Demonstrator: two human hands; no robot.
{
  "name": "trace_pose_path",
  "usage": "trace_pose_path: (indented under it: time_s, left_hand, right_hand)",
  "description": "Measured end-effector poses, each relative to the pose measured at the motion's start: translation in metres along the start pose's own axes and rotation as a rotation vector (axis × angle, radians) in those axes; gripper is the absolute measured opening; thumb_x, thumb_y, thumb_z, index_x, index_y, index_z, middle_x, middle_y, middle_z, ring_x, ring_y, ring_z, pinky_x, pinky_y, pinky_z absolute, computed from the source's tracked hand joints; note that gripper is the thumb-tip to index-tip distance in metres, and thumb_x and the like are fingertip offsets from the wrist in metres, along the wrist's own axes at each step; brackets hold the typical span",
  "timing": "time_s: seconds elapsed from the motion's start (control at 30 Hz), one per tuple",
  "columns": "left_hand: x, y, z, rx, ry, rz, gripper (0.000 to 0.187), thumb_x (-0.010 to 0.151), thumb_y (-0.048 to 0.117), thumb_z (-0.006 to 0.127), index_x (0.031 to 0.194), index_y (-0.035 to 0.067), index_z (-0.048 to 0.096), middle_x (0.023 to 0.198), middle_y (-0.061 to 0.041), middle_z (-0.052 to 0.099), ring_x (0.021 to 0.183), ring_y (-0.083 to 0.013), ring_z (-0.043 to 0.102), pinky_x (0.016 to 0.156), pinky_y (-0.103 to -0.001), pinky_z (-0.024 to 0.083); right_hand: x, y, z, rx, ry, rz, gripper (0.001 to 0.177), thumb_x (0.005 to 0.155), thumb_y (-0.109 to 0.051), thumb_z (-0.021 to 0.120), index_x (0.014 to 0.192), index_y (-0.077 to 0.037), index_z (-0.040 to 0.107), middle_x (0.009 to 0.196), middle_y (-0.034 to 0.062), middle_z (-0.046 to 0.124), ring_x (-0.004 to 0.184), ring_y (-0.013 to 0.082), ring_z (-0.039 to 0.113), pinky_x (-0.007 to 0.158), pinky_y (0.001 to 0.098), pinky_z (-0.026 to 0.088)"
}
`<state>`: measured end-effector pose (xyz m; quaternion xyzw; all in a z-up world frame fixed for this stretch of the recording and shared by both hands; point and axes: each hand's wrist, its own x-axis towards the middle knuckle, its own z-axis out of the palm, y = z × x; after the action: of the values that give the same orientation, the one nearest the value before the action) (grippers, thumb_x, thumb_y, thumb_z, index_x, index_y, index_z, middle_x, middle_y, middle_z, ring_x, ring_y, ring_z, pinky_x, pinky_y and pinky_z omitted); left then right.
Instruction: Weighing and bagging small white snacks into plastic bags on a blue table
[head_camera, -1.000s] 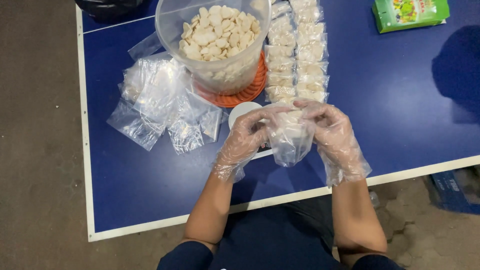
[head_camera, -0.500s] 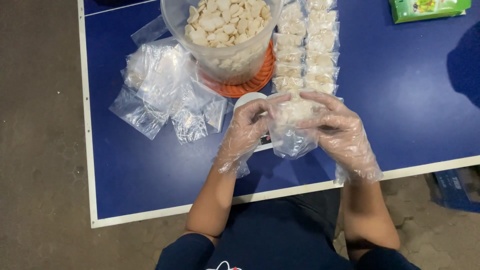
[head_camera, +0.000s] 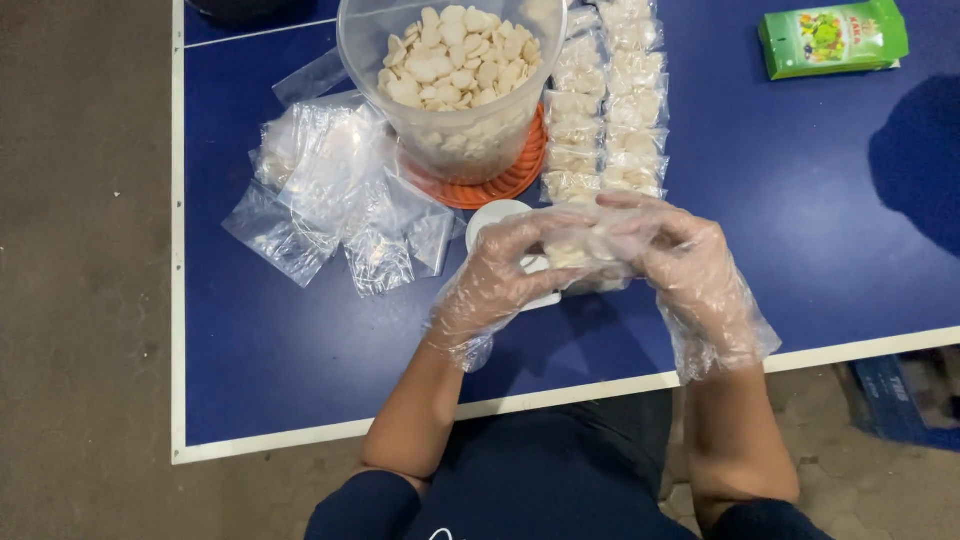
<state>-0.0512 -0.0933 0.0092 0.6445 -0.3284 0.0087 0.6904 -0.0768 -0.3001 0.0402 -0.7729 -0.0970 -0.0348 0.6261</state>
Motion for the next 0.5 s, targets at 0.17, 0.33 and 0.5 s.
trace_pose_path:
  time_s: [0.17, 0.33, 0.5]
  left_hand:
    - [0.004, -0.018, 0.009, 0.071, 0.250, -0.211, 0.036, 0.082, 0.022, 0.089, 0.114, 0.009, 0.076, 0.085, -0.014, 0.072, 0.067, -0.0127, 0.069, 0.052, -0.021, 0.060]
    - [0.005, -0.032, 0.018, -0.008, 0.334, -0.237, 0.036, 0.082, 0.026, 0.089, 0.112, 0.011, 0.077, 0.088, -0.014, 0.074, 0.073, -0.0118, 0.068, 0.061, -0.026, 0.059]
    - [0.000, -0.044, 0.018, -0.124, 0.376, -0.278, 0.036, 0.083, 0.019, 0.088, 0.111, 0.004, 0.071, 0.089, -0.019, 0.073, 0.061, -0.0158, 0.069, 0.053, -0.025, 0.060]
  right_hand:
    - [0.007, -0.028, 0.025, -0.005, 0.196, 0.351, 0.027, 0.085, -0.018, 0.083, 0.108, -0.005, 0.075, 0.103, 0.0160, 0.072, 0.087, 0.0178, 0.065, 0.071, 0.0364, 0.063]
    - [0.014, -0.021, 0.031, -0.035, 0.163, 0.384, 0.041, 0.071, -0.016, 0.094, 0.108, -0.011, 0.077, 0.105, 0.0085, 0.071, 0.087, 0.0171, 0.070, 0.075, 0.0305, 0.064]
    - [0.013, 0.015, 0.021, 0.096, 0.246, 0.401, 0.043, 0.068, -0.008, 0.096, 0.104, -0.002, 0.072, 0.103, 0.0058, 0.057, 0.085, 0.0137, 0.066, 0.077, 0.0260, 0.064]
